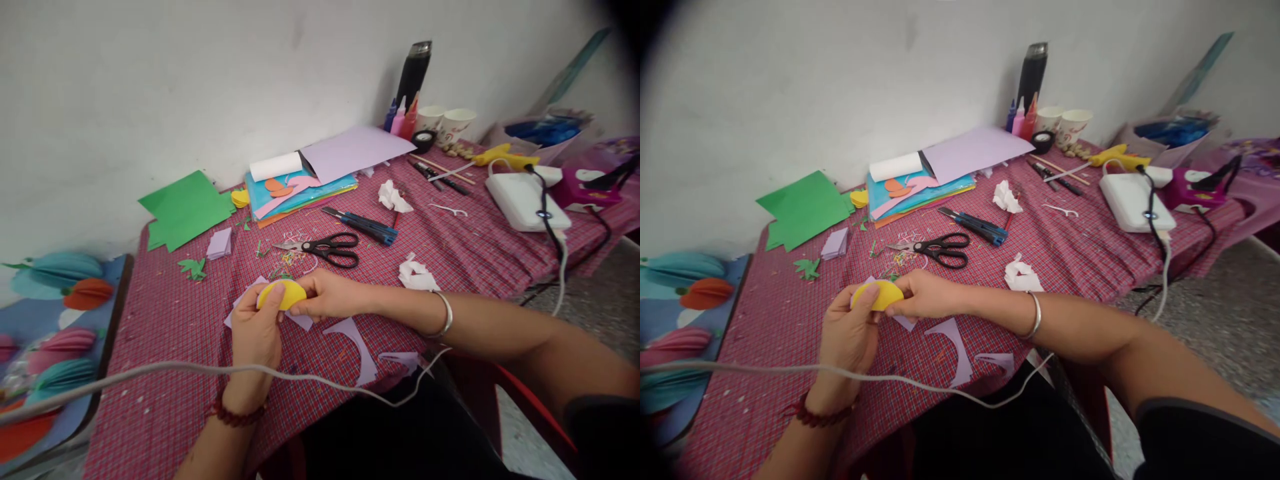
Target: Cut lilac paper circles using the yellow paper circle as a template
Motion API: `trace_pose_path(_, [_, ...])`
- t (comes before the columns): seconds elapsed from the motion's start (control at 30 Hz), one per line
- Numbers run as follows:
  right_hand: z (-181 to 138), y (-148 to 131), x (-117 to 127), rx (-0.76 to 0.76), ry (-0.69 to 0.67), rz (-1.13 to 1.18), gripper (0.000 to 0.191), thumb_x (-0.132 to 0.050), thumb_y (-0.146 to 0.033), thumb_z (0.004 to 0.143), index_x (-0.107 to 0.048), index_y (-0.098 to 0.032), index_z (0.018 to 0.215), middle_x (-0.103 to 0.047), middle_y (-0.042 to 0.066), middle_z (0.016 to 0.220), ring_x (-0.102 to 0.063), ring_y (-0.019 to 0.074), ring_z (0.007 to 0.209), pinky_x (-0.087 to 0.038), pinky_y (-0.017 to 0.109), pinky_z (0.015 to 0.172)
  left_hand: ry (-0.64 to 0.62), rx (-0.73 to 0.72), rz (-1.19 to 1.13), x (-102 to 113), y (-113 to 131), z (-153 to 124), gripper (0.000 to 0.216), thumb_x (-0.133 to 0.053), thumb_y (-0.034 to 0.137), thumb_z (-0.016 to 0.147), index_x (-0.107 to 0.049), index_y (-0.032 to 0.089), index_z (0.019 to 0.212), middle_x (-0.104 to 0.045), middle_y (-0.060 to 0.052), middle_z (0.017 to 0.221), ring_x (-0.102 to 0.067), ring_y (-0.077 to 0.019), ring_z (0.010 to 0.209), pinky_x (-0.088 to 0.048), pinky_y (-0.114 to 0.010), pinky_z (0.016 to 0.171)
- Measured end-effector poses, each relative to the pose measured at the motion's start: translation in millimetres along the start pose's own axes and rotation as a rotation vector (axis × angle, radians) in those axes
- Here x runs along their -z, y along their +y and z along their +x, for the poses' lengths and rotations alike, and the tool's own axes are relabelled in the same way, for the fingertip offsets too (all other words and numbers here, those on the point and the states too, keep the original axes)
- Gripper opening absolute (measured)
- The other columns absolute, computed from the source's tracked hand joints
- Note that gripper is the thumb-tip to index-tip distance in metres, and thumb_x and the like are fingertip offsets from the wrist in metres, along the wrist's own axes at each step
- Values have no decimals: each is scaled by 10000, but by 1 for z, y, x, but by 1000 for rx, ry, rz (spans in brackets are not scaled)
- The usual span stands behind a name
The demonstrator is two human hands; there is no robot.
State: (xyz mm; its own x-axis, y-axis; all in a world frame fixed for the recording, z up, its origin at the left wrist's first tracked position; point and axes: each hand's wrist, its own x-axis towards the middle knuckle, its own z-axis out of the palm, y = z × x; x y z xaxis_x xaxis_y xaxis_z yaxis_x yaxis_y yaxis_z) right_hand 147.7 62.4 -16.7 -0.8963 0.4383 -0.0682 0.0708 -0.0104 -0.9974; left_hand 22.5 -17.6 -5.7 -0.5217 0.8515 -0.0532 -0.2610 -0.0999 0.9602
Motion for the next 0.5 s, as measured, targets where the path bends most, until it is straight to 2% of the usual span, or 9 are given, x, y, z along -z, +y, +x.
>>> trace_pose_path(0.13, [3,6,-2,75,86,10,111,-587,-220,825,-582,-145,743,-505,-77,540,-429,51,439,-345,175,442,-21,118,-143,-4,-1,-1,190,-811,202,576,-672,154,695,-646,18,667,-542,-62,534,-397,-152,452])
trace_pose_path(0.23, [5,8,1,118,133,-119,143,-585,-259,843,-606,-133,777,-564,-42,611,-460,68,505,-357,187,483,-29,237,-245,-7,-1,-1,224,-820,168,555,-685,155,733,-688,6,735,-604,-75,593,-465,-154,501])
trace_pose_path(0.3, [4,2,8,145,124,-333,142,-580,-257,847,-612,-133,785,-591,-20,660,-485,87,562,-363,200,522,0,278,-262,-6,1,0,223,-820,168,565,-686,147,741,-699,-1,739,-623,-80,599,-480,-148,496])
trace_pose_path(0.4, [-3,-14,31,207,121,-787,102,-576,-215,832,-636,-145,877,-633,32,790,-543,145,698,-398,252,632,102,269,-225,-1,9,6,193,-807,131,587,-679,137,731,-700,1,720,-632,-79,586,-500,-137,493])
trace_pose_path(0.5, [-11,-23,59,176,266,-1141,218,-571,-197,812,-620,-136,1016,-626,122,999,-561,235,903,-415,341,795,185,204,-215,7,14,15,155,-767,69,615,-671,142,713,-700,10,709,-648,-75,602,-532,-132,541])
